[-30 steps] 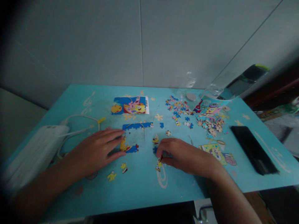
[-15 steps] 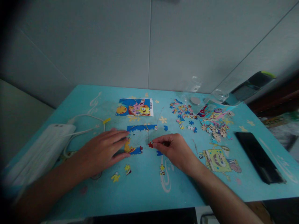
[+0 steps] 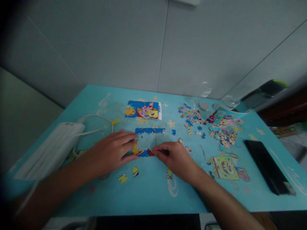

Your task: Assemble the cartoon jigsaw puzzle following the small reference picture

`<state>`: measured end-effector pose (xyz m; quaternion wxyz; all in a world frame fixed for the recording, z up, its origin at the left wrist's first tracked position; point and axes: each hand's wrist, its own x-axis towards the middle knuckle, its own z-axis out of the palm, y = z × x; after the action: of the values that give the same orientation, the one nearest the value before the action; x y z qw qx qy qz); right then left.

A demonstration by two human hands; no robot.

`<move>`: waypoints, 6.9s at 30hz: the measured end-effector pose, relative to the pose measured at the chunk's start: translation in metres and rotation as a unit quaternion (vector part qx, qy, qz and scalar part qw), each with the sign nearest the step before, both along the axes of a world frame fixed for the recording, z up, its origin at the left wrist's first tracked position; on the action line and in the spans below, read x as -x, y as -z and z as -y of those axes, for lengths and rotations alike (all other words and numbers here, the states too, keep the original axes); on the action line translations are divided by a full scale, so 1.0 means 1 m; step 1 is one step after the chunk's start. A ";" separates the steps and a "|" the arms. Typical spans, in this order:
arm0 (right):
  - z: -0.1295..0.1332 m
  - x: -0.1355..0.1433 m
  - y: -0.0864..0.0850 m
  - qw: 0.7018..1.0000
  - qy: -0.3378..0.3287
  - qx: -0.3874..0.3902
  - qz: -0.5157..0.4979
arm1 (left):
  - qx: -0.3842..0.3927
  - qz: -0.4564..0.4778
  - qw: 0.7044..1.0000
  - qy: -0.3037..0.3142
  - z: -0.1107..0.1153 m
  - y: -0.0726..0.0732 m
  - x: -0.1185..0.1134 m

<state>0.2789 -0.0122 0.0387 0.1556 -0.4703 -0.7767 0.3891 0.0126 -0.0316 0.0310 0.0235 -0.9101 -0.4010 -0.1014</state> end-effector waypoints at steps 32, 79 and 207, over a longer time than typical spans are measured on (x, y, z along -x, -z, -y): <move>0.006 0.002 0.002 0.983 -0.112 -0.139 0.034 | -0.001 0.005 1.000 -0.001 0.000 0.001 0.000; -0.033 -0.109 -0.030 0.972 0.071 -0.016 0.222 | 0.001 0.015 1.000 -0.009 -0.001 0.015 0.010; -0.022 -0.059 -0.020 0.982 0.039 -0.174 0.059 | -0.002 -0.016 1.000 -0.007 -0.001 0.007 0.005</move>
<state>0.3375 0.0094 0.0585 0.2036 -0.4879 -0.8216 0.2133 0.0080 -0.0308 0.0240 0.0325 -0.9087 -0.4067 -0.0880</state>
